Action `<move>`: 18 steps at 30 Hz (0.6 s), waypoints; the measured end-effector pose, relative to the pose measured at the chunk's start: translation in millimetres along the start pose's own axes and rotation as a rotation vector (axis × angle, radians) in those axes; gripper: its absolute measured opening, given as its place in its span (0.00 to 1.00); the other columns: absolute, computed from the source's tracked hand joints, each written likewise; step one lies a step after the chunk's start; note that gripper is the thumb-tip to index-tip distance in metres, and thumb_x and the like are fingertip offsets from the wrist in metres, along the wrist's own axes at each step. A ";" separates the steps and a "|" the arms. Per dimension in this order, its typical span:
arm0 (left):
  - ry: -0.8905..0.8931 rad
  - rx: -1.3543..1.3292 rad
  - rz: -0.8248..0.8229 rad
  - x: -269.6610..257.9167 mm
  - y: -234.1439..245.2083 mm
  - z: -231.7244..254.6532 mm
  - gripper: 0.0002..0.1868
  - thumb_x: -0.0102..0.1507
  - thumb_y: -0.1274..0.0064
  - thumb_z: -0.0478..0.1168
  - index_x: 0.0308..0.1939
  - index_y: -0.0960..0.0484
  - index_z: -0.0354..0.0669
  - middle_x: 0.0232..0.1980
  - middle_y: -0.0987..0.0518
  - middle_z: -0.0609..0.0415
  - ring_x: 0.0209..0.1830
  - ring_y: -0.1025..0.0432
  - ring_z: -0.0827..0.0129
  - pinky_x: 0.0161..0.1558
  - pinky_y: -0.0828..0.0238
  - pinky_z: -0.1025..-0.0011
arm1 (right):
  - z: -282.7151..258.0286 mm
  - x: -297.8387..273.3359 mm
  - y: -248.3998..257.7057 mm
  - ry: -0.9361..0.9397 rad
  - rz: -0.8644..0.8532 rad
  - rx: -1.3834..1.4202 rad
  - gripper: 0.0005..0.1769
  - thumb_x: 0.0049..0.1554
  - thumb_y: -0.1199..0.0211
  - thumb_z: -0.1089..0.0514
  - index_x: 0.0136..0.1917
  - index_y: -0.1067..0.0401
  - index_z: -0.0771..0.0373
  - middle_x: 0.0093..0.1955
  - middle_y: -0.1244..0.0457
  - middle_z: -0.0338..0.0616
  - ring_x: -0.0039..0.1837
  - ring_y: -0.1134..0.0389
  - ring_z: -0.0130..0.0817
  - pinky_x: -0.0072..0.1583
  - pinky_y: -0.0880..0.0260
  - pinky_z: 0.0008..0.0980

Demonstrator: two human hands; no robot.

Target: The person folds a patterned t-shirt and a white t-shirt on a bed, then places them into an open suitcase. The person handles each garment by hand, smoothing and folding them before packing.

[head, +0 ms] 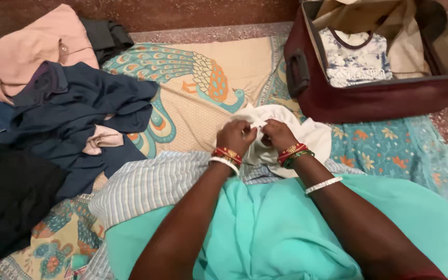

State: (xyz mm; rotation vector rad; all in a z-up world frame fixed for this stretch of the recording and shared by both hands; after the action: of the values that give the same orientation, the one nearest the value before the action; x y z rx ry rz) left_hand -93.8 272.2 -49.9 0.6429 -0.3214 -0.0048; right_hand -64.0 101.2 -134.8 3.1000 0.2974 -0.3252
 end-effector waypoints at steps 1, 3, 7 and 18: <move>0.016 0.005 -0.012 -1.2 1.2 -2.5 0.14 0.62 0.39 0.49 0.35 0.16 0.41 0.37 0.18 0.49 0.36 0.23 0.56 0.40 0.28 0.60 | -3.4 -1.1 -6.2 -0.004 -0.029 0.028 0.10 0.61 0.45 0.58 0.48 0.32 0.70 0.33 0.40 0.37 0.33 0.41 0.26 0.37 0.40 0.29; 0.013 -0.155 0.013 -5.5 7.2 -5.3 0.15 0.60 0.39 0.49 0.36 0.17 0.39 0.37 0.19 0.48 0.35 0.23 0.56 0.40 0.26 0.61 | -6.8 -7.4 -15.1 -0.069 -0.028 0.008 0.09 0.61 0.42 0.57 0.50 0.30 0.67 0.33 0.40 0.37 0.34 0.41 0.25 0.37 0.40 0.29; 0.060 -0.190 0.046 -11.0 8.4 -15.4 0.15 0.60 0.39 0.48 0.36 0.18 0.39 0.37 0.19 0.48 0.34 0.23 0.55 0.39 0.25 0.61 | -58.1 -29.0 -22.9 0.198 0.097 -0.451 0.12 0.59 0.35 0.55 0.49 0.27 0.67 0.36 0.35 0.40 0.37 0.36 0.26 0.40 0.34 0.30; -0.089 -0.106 0.115 -15.8 13.2 4.9 0.13 0.61 0.38 0.47 0.40 0.17 0.42 0.42 0.18 0.48 0.40 0.23 0.52 0.41 0.26 0.59 | -34.6 -19.1 -11.9 0.037 0.129 -0.411 0.12 0.59 0.40 0.56 0.47 0.27 0.68 0.34 0.36 0.45 0.35 0.36 0.30 0.39 0.35 0.32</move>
State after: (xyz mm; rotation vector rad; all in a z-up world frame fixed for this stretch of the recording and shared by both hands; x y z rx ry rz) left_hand -111.6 281.5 -43.0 0.5190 -0.4410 0.0594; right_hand -77.5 110.4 -96.9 2.7054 0.1408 -0.1761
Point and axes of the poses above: each hand's wrist, its own x-axis towards the middle knuckle, its own y-axis out of the back of the hand, z = x × y, the point moved 10 cm from there along x, towards the middle knuckle
